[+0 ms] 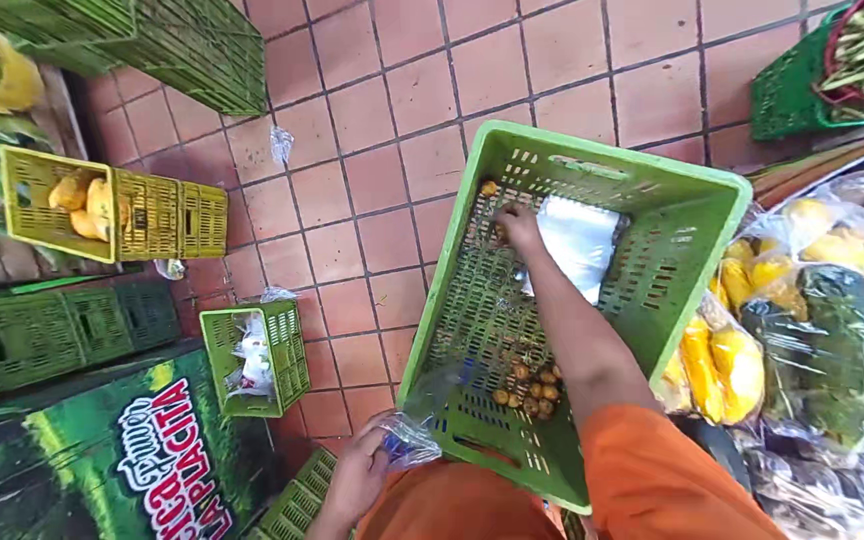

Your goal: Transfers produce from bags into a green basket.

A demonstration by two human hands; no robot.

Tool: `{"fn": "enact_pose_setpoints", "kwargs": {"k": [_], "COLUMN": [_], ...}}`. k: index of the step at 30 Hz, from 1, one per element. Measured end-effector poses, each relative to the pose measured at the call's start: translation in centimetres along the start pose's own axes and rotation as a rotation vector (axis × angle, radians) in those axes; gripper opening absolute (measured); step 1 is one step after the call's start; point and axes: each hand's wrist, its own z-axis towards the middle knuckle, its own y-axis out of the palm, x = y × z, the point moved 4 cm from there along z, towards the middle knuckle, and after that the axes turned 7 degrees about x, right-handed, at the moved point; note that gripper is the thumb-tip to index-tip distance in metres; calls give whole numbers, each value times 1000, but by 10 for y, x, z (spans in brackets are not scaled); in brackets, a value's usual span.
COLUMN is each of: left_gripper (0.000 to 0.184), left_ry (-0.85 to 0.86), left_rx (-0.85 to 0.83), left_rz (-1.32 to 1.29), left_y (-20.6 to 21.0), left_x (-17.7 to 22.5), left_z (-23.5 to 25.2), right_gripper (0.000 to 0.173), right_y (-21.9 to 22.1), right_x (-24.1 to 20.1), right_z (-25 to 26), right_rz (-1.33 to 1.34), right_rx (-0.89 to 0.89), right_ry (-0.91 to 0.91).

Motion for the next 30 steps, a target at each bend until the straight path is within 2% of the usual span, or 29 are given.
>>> {"fn": "enact_pose_setpoints", "kwargs": {"k": [1, 2, 4, 5, 7, 9, 10, 12, 14, 16, 18, 20, 22, 23, 26, 28, 30], "left_gripper": [35, 36, 35, 34, 33, 33, 33, 36, 40, 39, 39, 41, 43, 44, 68, 72, 65], "left_ry": [-18, -27, -24, -18, 2, 30, 31, 36, 41, 65, 61, 44, 46, 75, 220, 346, 435], "left_rx": [10, 15, 4, -4, -15, -27, -37, -83, -161, -228, -310, -403, -468, -480, -531, -520, -456], "left_rz": [-12, -15, -41, -61, -98, -113, -114, -94, -28, 63, 210, 368, 387, 340, 204, 217, 248], "left_y": [3, 5, 8, 10, 15, 18, 20, 24, 29, 37, 43, 49, 56, 58, 69, 82, 84], "left_x": [-3, -5, -3, 1, 7, 11, 14, 17, 24, 36, 48, 59, 68, 73, 75, 65, 55], "left_z": [-3, -6, -10, -10, -8, -4, -2, 7, 20, 37, 59, 82, 96, 101, 100, 99, 110], "right_gripper": [40, 42, 57, 66, 70, 61, 55, 44, 41, 41, 47, 39, 32, 32, 44, 52, 67], "right_y": [3, 8, 27, 37, 47, 41, 36, 29, 16, 2, -5, -8, -3, 2, 19, 26, 30], "right_x": [-12, -24, -38, -40, -40, -36, -28, -12, -2, 1, -8, -23, -31, -29, -9, -3, -3], "right_z": [21, 35, 50, 54, 60, 56, 48, 17, -37, -100, -165, -231, -291, -312, -348, -360, -367], "right_rz": [-47, -212, -608, -725, -754, -453, -140, 593, 1003, 1173, 1211, 1114, 930, 819, 679, 566, 217], "right_rx": [79, 125, 100, 68, 81, 120, 128, 2, -213, -411, -641, -876, -995, -942, -522, -398, -312], "right_ry": [-8, -30, -23, -2, 3, 1, 17, 119, 198, 199, 146, 118, 239, 352, 740, 697, 506]}}
